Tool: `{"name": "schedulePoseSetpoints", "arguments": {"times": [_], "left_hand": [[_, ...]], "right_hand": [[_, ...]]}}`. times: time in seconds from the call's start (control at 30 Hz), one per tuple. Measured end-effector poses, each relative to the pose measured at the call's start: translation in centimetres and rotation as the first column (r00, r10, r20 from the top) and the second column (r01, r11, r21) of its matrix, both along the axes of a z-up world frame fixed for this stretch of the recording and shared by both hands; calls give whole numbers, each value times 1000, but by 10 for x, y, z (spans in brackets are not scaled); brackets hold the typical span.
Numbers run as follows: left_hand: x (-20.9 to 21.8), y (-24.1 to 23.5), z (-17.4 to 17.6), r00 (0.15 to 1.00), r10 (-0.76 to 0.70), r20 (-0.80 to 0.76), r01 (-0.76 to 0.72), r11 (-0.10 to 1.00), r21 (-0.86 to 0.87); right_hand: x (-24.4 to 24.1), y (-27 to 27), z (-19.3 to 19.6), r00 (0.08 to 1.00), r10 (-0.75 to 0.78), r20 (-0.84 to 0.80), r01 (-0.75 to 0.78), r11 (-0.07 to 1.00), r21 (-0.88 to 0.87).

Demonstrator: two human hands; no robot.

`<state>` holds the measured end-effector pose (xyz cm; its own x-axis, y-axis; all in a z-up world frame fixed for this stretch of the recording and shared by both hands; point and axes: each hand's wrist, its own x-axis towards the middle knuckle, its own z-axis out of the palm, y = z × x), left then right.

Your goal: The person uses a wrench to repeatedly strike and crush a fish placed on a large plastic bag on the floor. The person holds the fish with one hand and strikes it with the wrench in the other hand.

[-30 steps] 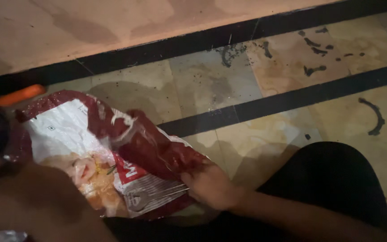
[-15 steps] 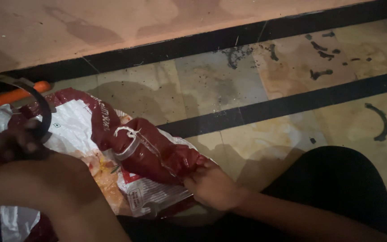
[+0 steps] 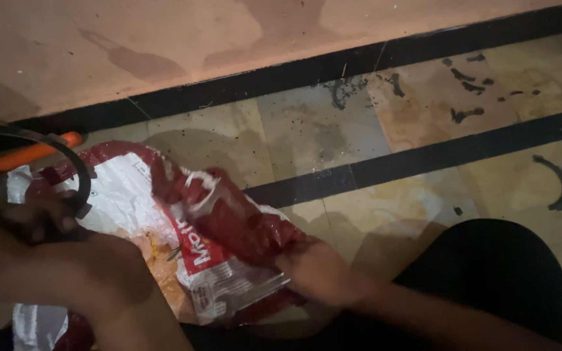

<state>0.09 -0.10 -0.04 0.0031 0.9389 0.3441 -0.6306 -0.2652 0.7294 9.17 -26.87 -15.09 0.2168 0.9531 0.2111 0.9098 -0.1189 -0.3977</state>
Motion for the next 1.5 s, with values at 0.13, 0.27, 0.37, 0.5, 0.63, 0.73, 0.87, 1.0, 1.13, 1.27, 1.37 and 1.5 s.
{"name": "schedulePoseSetpoints", "arguments": {"times": [0.13, 0.27, 0.37, 0.5, 0.63, 0.73, 0.87, 1.0, 1.13, 1.27, 1.37, 1.5], "left_hand": [[8, -2, -8, 1000, 27, -6, -27, 999, 31], [30, -5, -28, 984, 139, -114, -131, 989, 71], [52, -12, -50, 931, 217, -295, -197, 976, 97], [88, -45, -94, 891, -200, -407, 187, 980, -71], [123, -100, -134, 634, -771, 59, 763, 612, -208], [116, -120, -144, 316, -403, -859, 756, 653, -28], [113, -125, -137, 34, -303, -952, 742, 646, -179], [115, -123, -129, 94, -245, -965, 769, 634, -86], [116, -126, -135, 72, -245, -967, 773, 626, -101], [114, -123, -142, 78, -270, -960, 768, 630, -115], [115, -119, -139, 113, -231, -966, 782, 620, -56], [110, -115, -141, 184, -213, -959, 780, 625, 11]], "right_hand": [[32, -3, -3, 984, -152, -92, 138, 980, -142], [73, -12, 7, 876, -479, -54, 448, 851, -273], [112, -33, 21, 755, -654, -46, 590, 708, -387], [150, -69, 28, 713, -701, 18, 516, 507, -691], [164, -90, 35, 683, -730, 11, 555, 509, -658], [162, -89, 51, 703, -710, -49, 581, 612, -536], [154, -79, 74, 552, -831, -66, 703, 506, -499], [151, -77, 80, 616, -754, -227, 753, 648, -113], [135, -79, 55, 486, -663, -570, 823, 567, 42], [92, -56, 13, 701, -636, -323, 701, 697, 149], [86, -45, 6, 732, -656, -185, 655, 752, -73], [101, -52, 25, 694, -654, -303, 702, 708, 81]]}}
